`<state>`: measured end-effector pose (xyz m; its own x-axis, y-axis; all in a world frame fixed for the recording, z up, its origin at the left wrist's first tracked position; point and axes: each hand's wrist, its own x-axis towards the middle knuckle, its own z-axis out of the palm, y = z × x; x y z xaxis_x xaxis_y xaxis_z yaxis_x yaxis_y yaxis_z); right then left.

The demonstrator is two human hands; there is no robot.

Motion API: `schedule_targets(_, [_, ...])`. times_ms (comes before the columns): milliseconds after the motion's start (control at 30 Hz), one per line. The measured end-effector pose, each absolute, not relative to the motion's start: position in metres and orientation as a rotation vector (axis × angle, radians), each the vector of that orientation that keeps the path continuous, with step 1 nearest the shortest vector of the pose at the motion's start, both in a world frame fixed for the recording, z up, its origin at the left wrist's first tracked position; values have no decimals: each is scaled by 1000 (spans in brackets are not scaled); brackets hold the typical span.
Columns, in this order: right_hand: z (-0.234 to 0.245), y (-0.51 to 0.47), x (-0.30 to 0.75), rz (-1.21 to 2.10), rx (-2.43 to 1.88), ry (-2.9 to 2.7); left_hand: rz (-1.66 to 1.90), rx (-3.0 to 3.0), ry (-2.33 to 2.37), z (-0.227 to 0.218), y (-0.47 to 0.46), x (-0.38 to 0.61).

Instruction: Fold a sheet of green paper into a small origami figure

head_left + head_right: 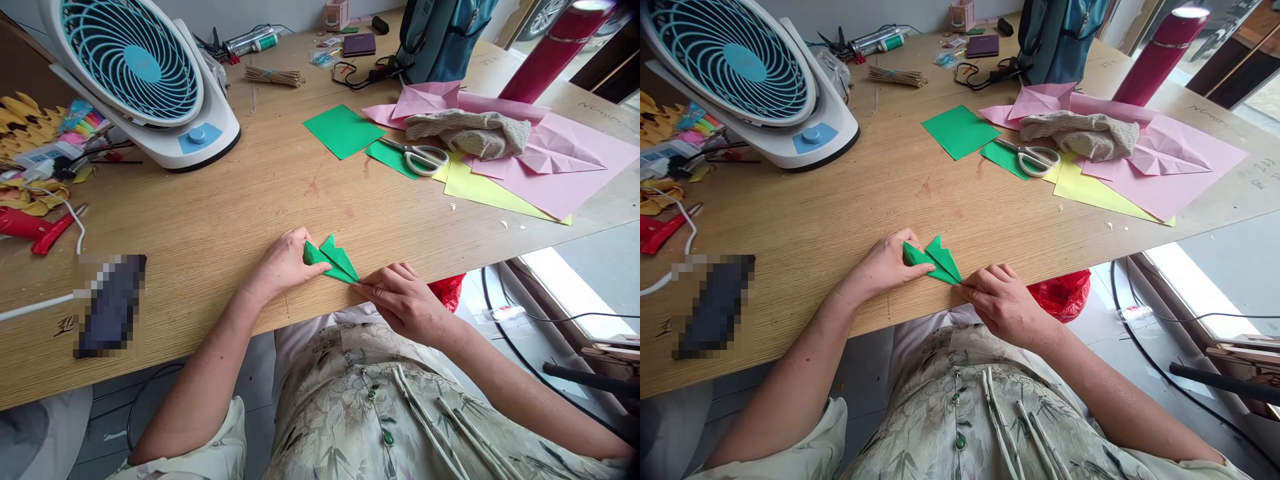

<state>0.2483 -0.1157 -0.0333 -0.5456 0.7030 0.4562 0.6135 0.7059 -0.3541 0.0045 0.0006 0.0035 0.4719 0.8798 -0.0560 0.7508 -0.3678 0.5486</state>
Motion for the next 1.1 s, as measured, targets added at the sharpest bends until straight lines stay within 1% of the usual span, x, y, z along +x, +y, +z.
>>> schedule_targets(233, [-32,-111,251,161,-906,-2412,294,2258,1405,5,0,7])
schedule_targets(500, [-25,-102,254,324,-890,-2393,289,2222,1398,4,1,5])
schedule_targets(733, [-24,-93,251,265,-828,-2470,348,2238,1376,-1,1,4])
schedule_targets(800, [-22,-90,251,246,-775,-2498,362,2213,1296,0,4,-2])
schedule_targets(933, [-17,-84,250,249,-675,-2534,294,2126,970,5,12,-19])
schedule_targets(1100, [-20,-77,240,207,-771,-2557,341,2076,922,4,16,-28])
